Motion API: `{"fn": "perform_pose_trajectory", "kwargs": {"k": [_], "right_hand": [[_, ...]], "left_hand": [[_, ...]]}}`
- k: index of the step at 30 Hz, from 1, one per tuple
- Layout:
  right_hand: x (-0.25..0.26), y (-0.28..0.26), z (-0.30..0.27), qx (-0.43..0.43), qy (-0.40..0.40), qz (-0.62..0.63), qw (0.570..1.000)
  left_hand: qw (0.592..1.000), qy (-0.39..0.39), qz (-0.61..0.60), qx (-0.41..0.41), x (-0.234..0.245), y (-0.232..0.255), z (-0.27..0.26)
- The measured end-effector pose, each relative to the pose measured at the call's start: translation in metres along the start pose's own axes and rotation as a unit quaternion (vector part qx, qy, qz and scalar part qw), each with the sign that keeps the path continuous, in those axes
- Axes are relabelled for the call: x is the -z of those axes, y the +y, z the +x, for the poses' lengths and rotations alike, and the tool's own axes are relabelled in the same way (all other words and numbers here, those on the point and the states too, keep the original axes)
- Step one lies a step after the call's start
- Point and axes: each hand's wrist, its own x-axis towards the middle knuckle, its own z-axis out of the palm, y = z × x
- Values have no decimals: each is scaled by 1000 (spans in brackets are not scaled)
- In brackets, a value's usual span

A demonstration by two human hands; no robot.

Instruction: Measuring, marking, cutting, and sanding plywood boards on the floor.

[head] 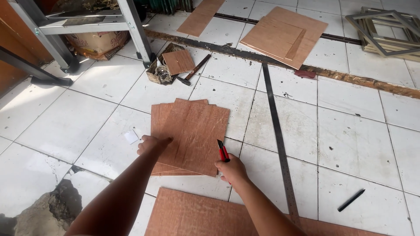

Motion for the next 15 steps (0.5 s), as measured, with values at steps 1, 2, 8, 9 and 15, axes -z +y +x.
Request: {"fn": "perform_pose_trajectory", "kwargs": {"k": [1,2,8,9,15], "right_hand": [[8,4,4,0,6,0,1000],[15,9,7,17,4,-11,1000],[80,22,-9,67,80,-184,977],[94,29,-13,81,143,-357,920],[141,84,3,31,184,-454,871]], "left_hand": [[1000,-4,-1,-5,-6,-8,14],[996,-46,-67,-21,-13,-16,27],[906,-263,-332,3,-11,10,-17],[887,-297,-353,-20,-15,9,-25],[870,-330,-361,-70,-47,21,-75]]}}
